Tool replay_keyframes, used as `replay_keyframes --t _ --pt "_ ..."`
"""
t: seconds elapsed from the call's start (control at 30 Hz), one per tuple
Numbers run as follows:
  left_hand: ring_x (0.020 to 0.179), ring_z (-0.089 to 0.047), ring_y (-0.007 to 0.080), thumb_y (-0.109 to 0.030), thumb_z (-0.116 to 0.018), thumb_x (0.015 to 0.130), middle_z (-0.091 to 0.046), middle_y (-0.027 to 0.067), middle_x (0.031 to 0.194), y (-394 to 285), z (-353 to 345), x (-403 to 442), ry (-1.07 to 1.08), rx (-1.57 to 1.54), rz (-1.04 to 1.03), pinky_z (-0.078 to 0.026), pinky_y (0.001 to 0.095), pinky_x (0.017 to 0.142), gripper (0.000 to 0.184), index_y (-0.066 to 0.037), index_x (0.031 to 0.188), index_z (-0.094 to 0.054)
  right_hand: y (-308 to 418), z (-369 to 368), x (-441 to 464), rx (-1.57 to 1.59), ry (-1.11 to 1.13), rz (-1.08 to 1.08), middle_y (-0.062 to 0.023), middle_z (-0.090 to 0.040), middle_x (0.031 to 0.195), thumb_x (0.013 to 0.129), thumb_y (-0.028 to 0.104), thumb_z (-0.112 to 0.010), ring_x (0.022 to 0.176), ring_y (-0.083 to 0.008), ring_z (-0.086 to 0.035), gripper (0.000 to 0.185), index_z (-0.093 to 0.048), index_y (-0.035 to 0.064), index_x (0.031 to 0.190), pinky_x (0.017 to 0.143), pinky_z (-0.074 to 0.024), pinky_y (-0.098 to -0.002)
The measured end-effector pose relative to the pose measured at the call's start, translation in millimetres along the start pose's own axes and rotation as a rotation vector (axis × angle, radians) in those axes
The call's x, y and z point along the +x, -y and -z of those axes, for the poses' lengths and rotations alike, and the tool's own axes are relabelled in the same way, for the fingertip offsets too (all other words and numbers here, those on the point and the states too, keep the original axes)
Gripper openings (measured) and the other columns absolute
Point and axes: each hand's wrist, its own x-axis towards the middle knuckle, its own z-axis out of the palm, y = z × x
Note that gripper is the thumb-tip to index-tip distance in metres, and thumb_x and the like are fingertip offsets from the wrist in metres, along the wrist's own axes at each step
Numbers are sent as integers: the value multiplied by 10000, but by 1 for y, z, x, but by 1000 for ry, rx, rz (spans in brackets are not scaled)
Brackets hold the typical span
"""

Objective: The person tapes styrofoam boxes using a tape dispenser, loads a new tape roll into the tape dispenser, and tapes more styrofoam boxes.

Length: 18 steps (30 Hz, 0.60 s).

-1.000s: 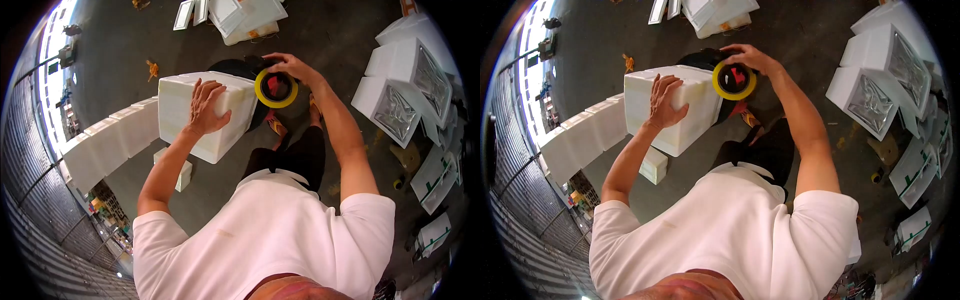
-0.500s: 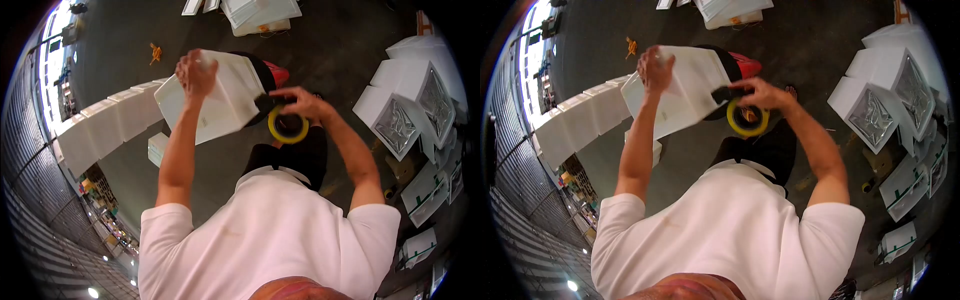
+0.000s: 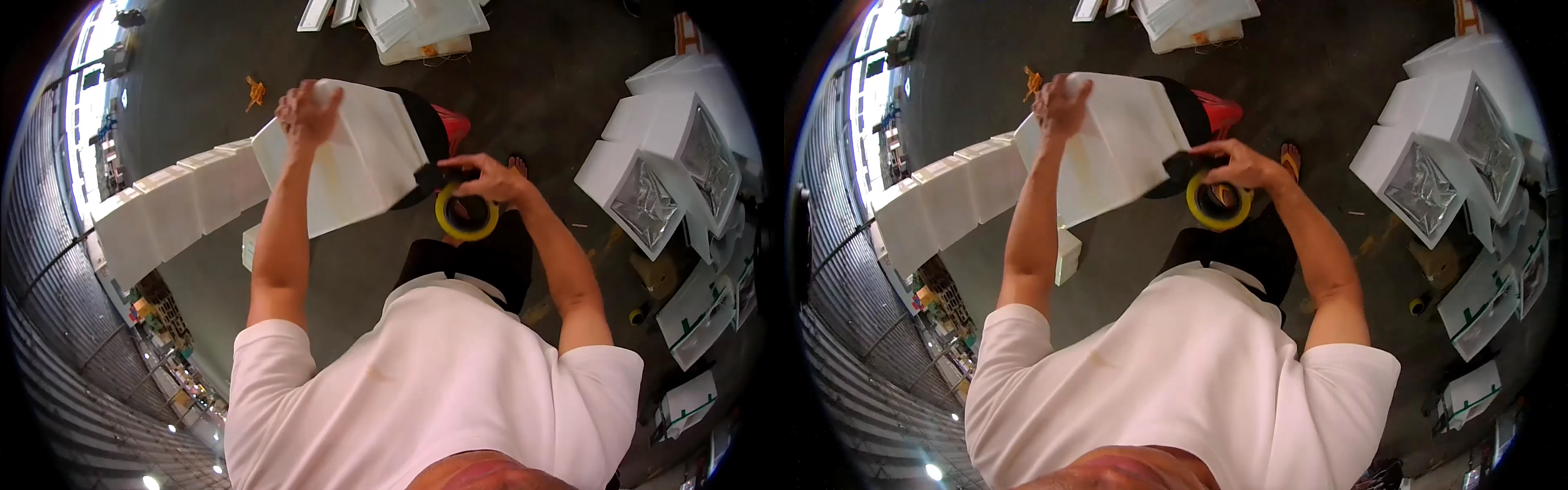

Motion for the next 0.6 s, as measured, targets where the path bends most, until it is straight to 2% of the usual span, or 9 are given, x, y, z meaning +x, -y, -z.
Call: replay_keyframes --t 0.13,0.2,0.3,0.33,0.43,0.5,0.53,0.57,0.6 --pt "1243 -455 337 -538 -610 816 -569 152 1255 59 -11 23 7 -151 430 -303 448 1063 586 -169 1269 -560 -5 -7 31 165 -70 5 -72 -644 1130 762 54 -695 1018 -123 -587 538 -599 69 1291 910 -474 -293" --pt "1302 -408 345 -549 -649 782 -524 182 1327 78 -22 13 -311 -153 136 -275 475 1100 679 -184 1336 -506 3 9 65 248 -124 12 -65 -641 1128 777 22 -676 987 -108 -600 534 -579 40 1301 851 -494 -256" --pt "1330 -385 339 -466 -792 645 -536 129 1302 19 45 -76 94 -256 -788 -236 490 1145 747 -143 1276 -556 -3 30 122 285 -53 44 -80 -714 967 836 108 -669 873 -98 -651 487 -570 53 1310 857 -499 -229" --pt "1338 -381 329 -418 -832 596 -548 105 1280 -5 62 -100 237 -168 -1015 -231 493 1154 754 -125 1242 -576 6 37 134 154 -76 67 -100 -705 1047 835 141 -690 929 -106 -646 496 -571 49 1307 871 -497 -230" --pt "1327 -402 309 -349 -852 520 -559 77 1251 -2 45 -104 295 -196 -1022 -247 511 1148 747 -126 1189 -606 19 46 130 146 -108 42 -68 -684 1059 805 181 -706 970 -100 -616 517 -590 73 1297 859 -501 -257" --pt "1308 -421 320 -335 -843 529 -568 86 1235 -1 38 -99 254 -249 -958 -261 522 1138 713 -129 1171 -610 43 39 92 89 -57 -105 27 -552 767 785 161 -704 717 -60 -497 517 -605 79 1285 664 -435 -239" --pt "1288 -441 332 -322 -833 538 -578 95 1220 -4 34 -101 219 -296 -891 -276 533 1128 680 -133 1154 -615 17 35 78 156 42 22 49 -447 702 770 129 -711 657 -55 -419 537 -601 82 1294 605 -386 -238" --pt "1276 -450 331 -314 -824 538 -580 107 1217 -9 33 -97 149 -295 -818 -264 527 1134 687 -129 1165 -611 13 29 53 -27 56 -94 -64 -698 977 767 90 -718 795 -99 -630 508 -608 33 1259 723 -489 -232" --pt "1240 -479 334 -314 -825 564 -586 113 1204 -12 33 -86 75 -293 -718 -260 520 1132 649 -117 1148 -621 5 15 39 3 122 -129 -36 -676 955 740 83 -734 768 -94 -599 541 -612 49 1265 667 -465 -227"
